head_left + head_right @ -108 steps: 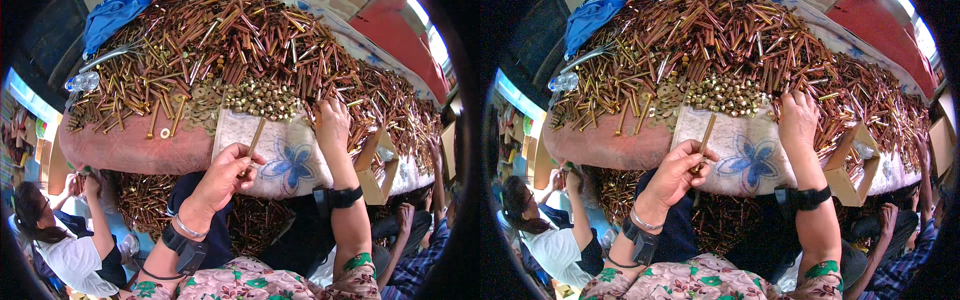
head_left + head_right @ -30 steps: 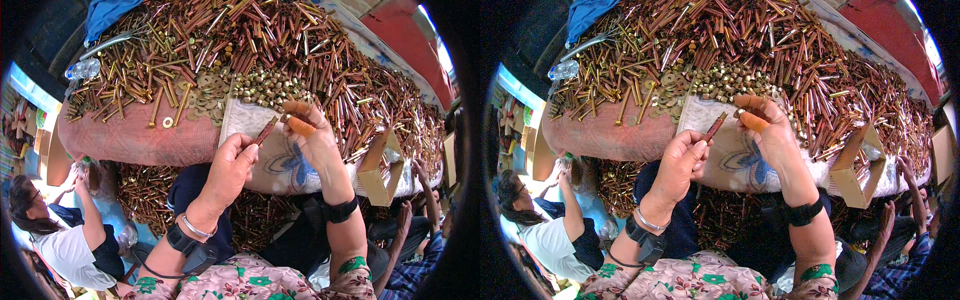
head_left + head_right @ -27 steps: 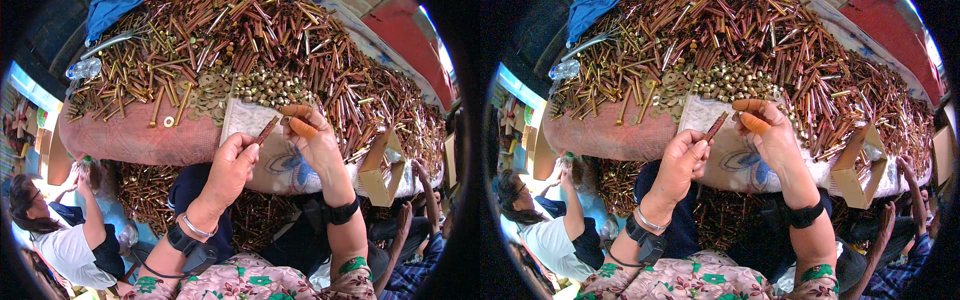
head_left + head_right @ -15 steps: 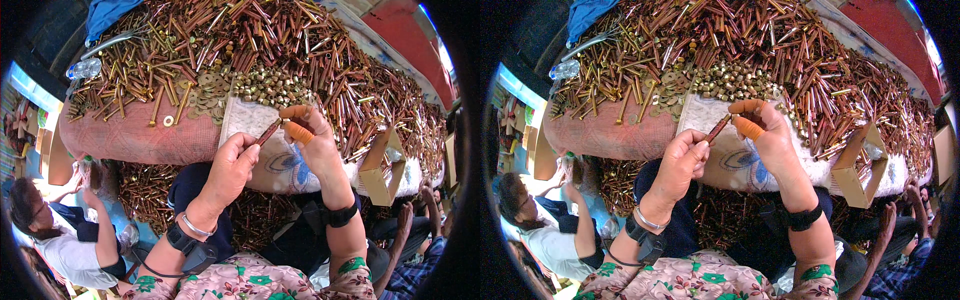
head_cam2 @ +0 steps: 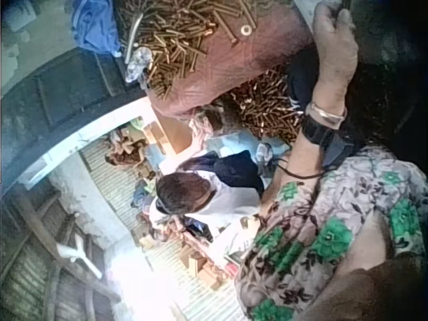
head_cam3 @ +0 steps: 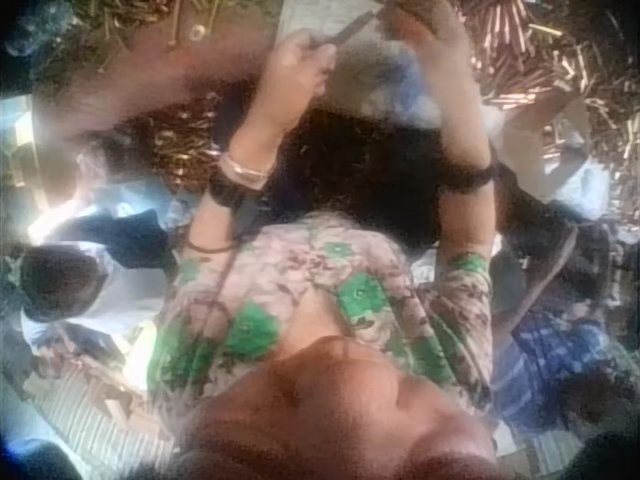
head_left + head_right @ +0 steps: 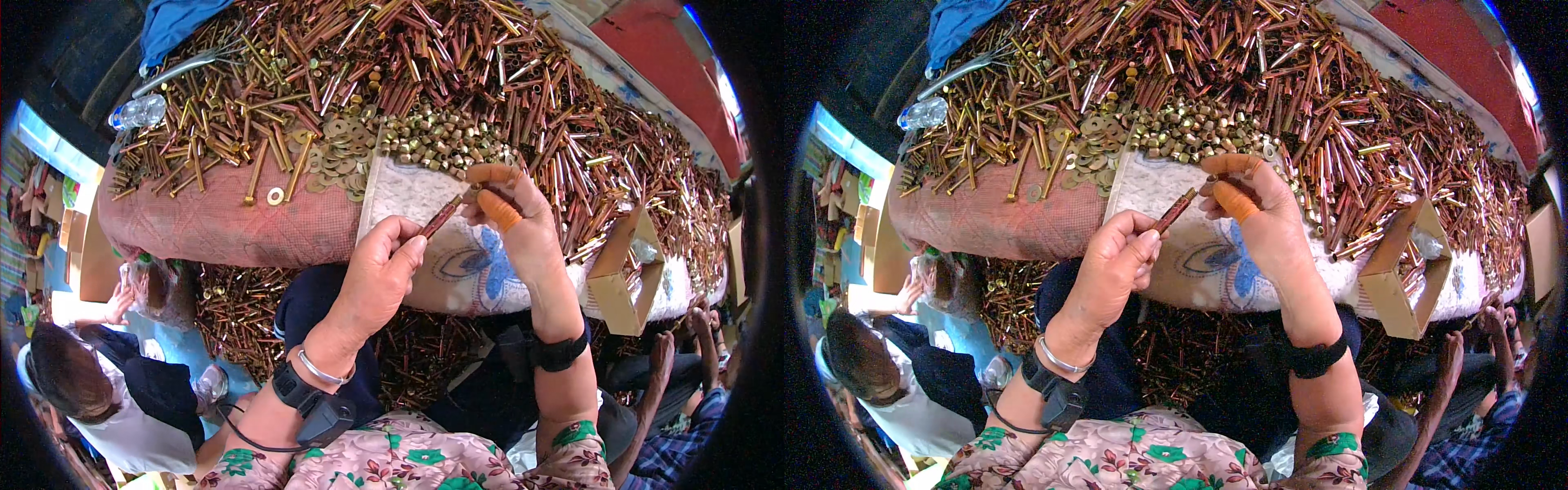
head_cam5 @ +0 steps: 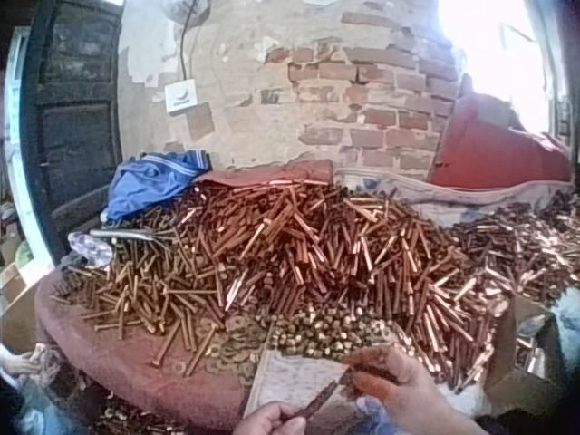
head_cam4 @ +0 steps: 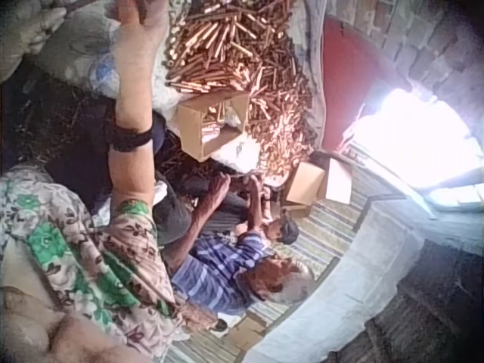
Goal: Assembling metal bolts with washers and nuts by hand from a large pile.
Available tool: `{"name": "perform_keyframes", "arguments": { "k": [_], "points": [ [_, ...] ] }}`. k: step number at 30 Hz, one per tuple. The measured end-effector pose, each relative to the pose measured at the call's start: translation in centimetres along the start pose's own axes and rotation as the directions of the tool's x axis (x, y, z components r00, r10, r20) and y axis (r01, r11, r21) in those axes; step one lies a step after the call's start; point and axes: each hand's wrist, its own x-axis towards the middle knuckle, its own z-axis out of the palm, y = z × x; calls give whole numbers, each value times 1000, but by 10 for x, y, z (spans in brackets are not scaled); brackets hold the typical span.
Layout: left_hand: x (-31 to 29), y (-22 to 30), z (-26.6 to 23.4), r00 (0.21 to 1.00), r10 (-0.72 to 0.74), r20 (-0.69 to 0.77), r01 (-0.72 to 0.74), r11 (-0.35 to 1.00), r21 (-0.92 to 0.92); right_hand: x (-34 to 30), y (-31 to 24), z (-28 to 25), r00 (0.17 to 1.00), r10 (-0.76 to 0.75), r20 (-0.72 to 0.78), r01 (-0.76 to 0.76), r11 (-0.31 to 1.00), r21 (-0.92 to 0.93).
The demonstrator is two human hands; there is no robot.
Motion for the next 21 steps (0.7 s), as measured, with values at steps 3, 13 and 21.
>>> {"name": "perform_keyframes", "arguments": {
  "k": [3,13,21],
  "points": [
    [0,0,0,1000,2,3,-2,1000,7,1,6,-2,994,67,89,-85,974,210],
    [-1,0,-1,1000,22,-9,-22,999,50,-1,10,6,984,162,68,-175,934,311],
    [-1,-5,-1,990,138,-31,-130,973,188,-2,8,10,994,111,13,-112,987,116]
  ]
}}
